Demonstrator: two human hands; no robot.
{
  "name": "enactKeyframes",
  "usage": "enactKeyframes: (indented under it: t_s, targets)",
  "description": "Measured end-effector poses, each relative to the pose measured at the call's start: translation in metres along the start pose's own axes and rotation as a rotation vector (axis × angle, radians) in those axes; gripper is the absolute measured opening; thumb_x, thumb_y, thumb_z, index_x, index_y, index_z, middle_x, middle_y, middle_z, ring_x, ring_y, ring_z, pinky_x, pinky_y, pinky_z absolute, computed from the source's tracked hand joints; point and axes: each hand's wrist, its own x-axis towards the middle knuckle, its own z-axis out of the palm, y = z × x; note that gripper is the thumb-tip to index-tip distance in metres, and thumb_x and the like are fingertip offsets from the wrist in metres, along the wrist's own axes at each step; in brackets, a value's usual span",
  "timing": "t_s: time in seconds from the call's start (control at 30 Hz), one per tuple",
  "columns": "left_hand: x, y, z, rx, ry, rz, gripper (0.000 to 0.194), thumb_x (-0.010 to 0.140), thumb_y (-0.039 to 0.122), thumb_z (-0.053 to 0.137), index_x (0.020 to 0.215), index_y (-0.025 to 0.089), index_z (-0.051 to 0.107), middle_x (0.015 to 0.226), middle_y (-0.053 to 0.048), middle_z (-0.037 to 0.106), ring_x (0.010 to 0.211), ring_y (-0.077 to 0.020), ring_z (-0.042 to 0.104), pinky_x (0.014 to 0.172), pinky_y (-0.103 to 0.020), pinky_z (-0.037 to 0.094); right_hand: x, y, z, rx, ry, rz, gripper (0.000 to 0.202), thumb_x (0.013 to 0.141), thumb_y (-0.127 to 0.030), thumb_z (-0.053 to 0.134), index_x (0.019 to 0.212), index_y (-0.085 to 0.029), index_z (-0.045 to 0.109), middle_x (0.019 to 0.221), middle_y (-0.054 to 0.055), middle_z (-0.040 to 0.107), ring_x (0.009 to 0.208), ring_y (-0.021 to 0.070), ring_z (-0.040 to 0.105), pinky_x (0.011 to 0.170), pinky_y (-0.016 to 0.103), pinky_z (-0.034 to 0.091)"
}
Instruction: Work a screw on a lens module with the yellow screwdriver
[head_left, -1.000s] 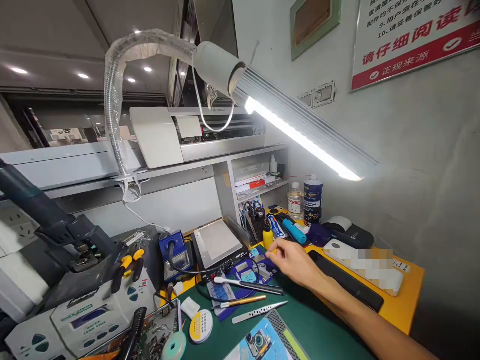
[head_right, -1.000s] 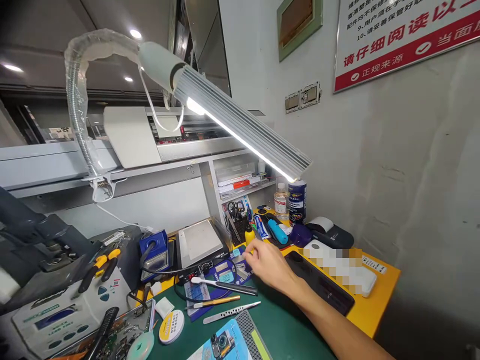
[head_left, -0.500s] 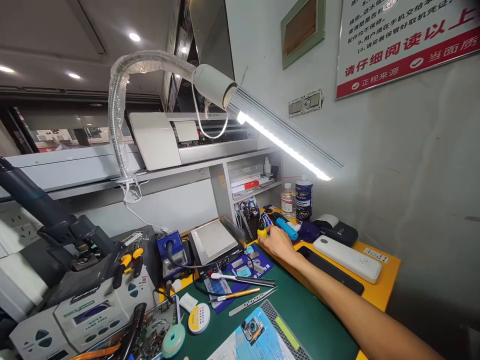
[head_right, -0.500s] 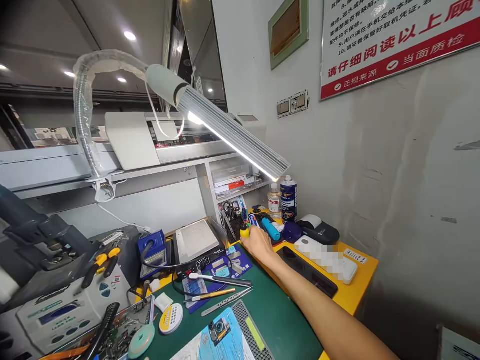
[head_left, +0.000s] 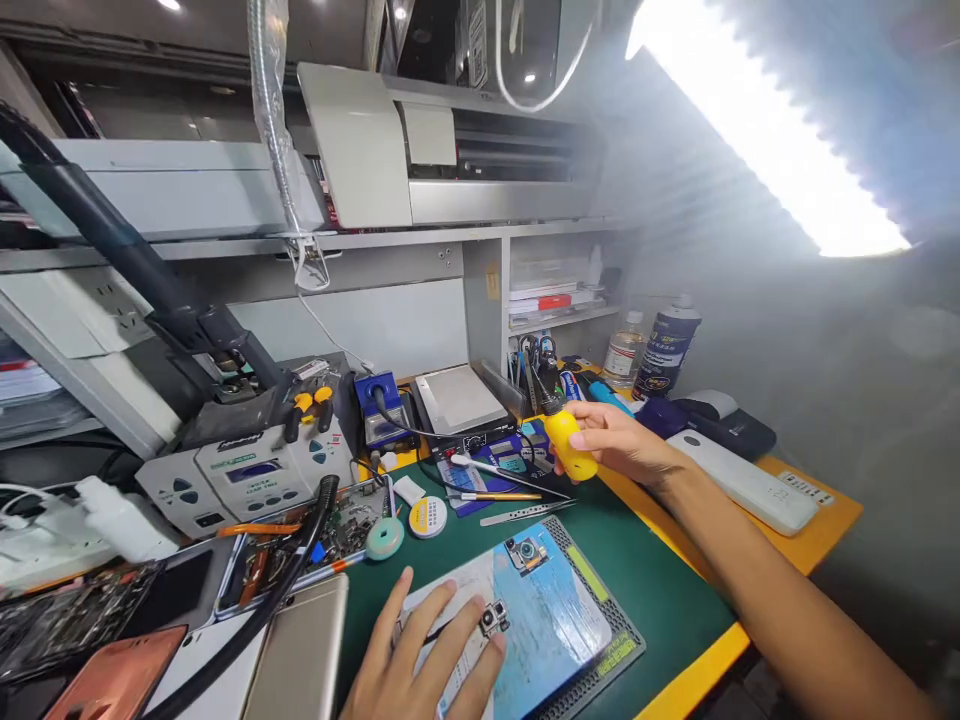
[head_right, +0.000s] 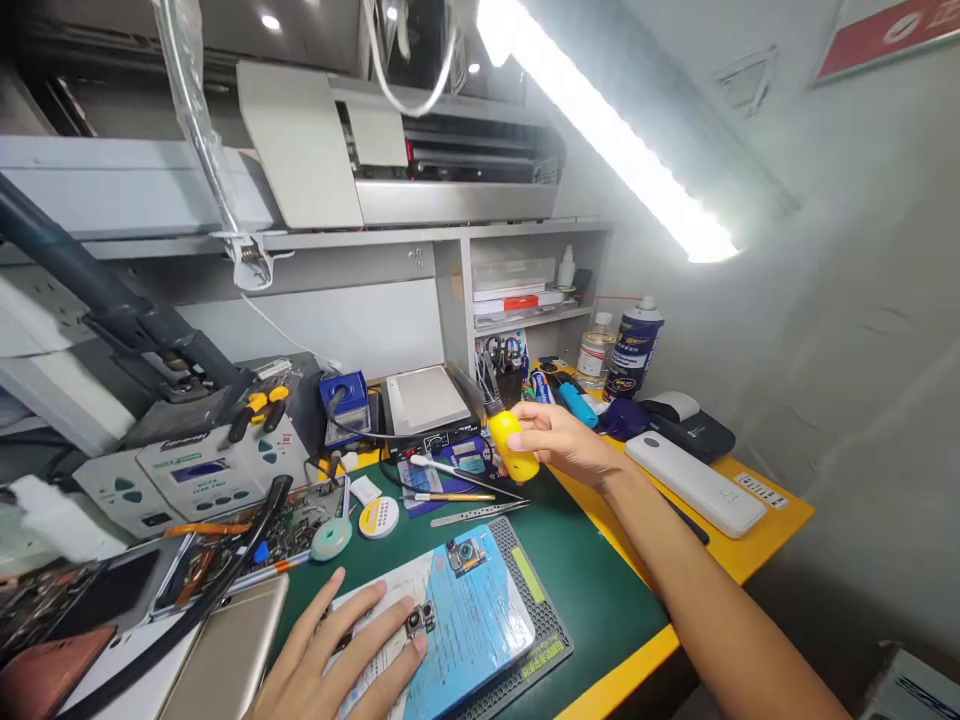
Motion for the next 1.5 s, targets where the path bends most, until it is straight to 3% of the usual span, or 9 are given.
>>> enactKeyframes:
  t_s: [0.1, 0.23, 0.4, 0.47, 0.53, 0.97, 1.1, 1.3, 1.5]
  targets:
    - [0.001, -0.001, -0.009, -0.038, -0.054, 0.006, 0.057, 0.089, 0.062, 0.058, 0.129, 0.023, 0.065, 0.127, -0.008, 0.07, 0.118, -0.0327, 0.063, 0.124, -0.063, -0.002, -0.005, 0.002, -0.003, 0.075, -0.196, 0.061, 0.049, 0.07, -0.045, 0.082, 0.099, -0.016, 0.055, 0.085, 0.006, 0.068, 0.068, 0.0226, 0.071, 0.058, 0.034, 0.056]
    - [0.001, 0.007, -0.005, -0.064, -0.086, -0.033, 0.054, 0.086, 0.056, 0.066, 0.128, 0.022, 0.065, 0.129, -0.008, 0.068, 0.12, -0.0321, 0.061, 0.124, -0.062, 0.006, -0.008, 0.001, -0.004, 0.076, -0.367, 0.143, 0.042, 0.072, -0.035, 0.084, 0.095, -0.015, 0.056, 0.082, 0.005, 0.072, 0.07, 0.021, 0.072, 0.062, 0.031, 0.056]
    - [-0.001, 0.016, 0.002, -0.142, 0.17, -0.223, 0.036, 0.098, 0.047, 0.046, 0.111, 0.024, 0.071, 0.115, -0.01, 0.07, 0.119, -0.0303, 0.06, 0.118, -0.062, 0.026, -0.012, -0.006, 0.001, -0.048, -0.466, 0.239, 0.038, 0.07, -0.025, 0.084, 0.098, -0.016, 0.061, 0.085, 0.001, 0.07, 0.074, 0.0148, 0.068, 0.065, 0.024, 0.054]
    - [-0.002, 0.014, -0.004, -0.148, -0.046, -0.131, 0.039, 0.093, 0.046, 0.058, 0.125, 0.025, 0.066, 0.125, -0.011, 0.067, 0.124, -0.0326, 0.057, 0.118, -0.063, 0.026, -0.013, -0.008, 0.004, -0.151, -0.493, 0.252, 0.037, 0.069, -0.026, 0.084, 0.097, -0.016, 0.062, 0.085, 0.0, 0.068, 0.074, 0.013, 0.063, 0.067, 0.024, 0.052]
    - [-0.002, 0.01, -0.011, -0.142, -0.159, -0.077, 0.05, 0.088, 0.048, 0.064, 0.133, 0.025, 0.061, 0.131, -0.012, 0.065, 0.127, -0.0347, 0.055, 0.119, -0.064, 0.024, -0.014, -0.009, 0.007, -0.227, -0.515, 0.269, 0.037, 0.07, -0.028, 0.084, 0.098, -0.017, 0.063, 0.088, 0.0, 0.067, 0.076, 0.014, 0.061, 0.069, 0.026, 0.051]
    - [0.005, 0.005, -0.02, -0.147, -0.202, -0.021, 0.056, 0.089, 0.055, 0.061, 0.133, 0.021, 0.063, 0.129, -0.018, 0.066, 0.124, -0.0388, 0.057, 0.117, -0.07, 0.015, -0.014, -0.016, 0.02, -0.402, -0.563, 0.274, 0.032, 0.073, -0.03, 0.082, 0.096, -0.018, 0.063, 0.088, 0.0, 0.066, 0.076, 0.0143, 0.059, 0.068, 0.025, 0.049]
    - [0.003, 0.007, -0.018, -0.188, -0.211, -0.072, 0.057, 0.088, 0.056, 0.063, 0.133, 0.022, 0.062, 0.134, -0.015, 0.062, 0.131, -0.0362, 0.05, 0.119, -0.066, 0.016, -0.015, -0.017, 0.021, -0.436, -0.574, 0.286, 0.031, 0.074, -0.032, 0.081, 0.096, -0.019, 0.064, 0.09, 0.001, 0.067, 0.078, 0.0154, 0.06, 0.069, 0.026, 0.05]
    - [-0.002, 0.015, -0.007, -0.241, -0.06, -0.154, 0.054, 0.084, 0.054, 0.066, 0.125, 0.019, 0.066, 0.131, -0.017, 0.059, 0.129, -0.0383, 0.048, 0.116, -0.07, 0.021, -0.016, -0.017, 0.022, -0.44, -0.569, 0.292, 0.031, 0.073, -0.031, 0.082, 0.096, -0.019, 0.065, 0.089, 0.0, 0.068, 0.077, 0.0157, 0.061, 0.068, 0.025, 0.05]
    - [0.001, 0.02, -0.011, -0.295, -0.149, -0.213, 0.05, 0.086, 0.045, 0.068, 0.127, 0.017, 0.063, 0.131, -0.018, 0.059, 0.129, -0.0396, 0.048, 0.112, -0.073, 0.027, -0.016, -0.017, 0.025, -0.455, -0.574, 0.292, 0.03, 0.075, -0.033, 0.081, 0.095, -0.019, 0.064, 0.088, 0.0, 0.068, 0.077, 0.0161, 0.061, 0.067, 0.025, 0.05]
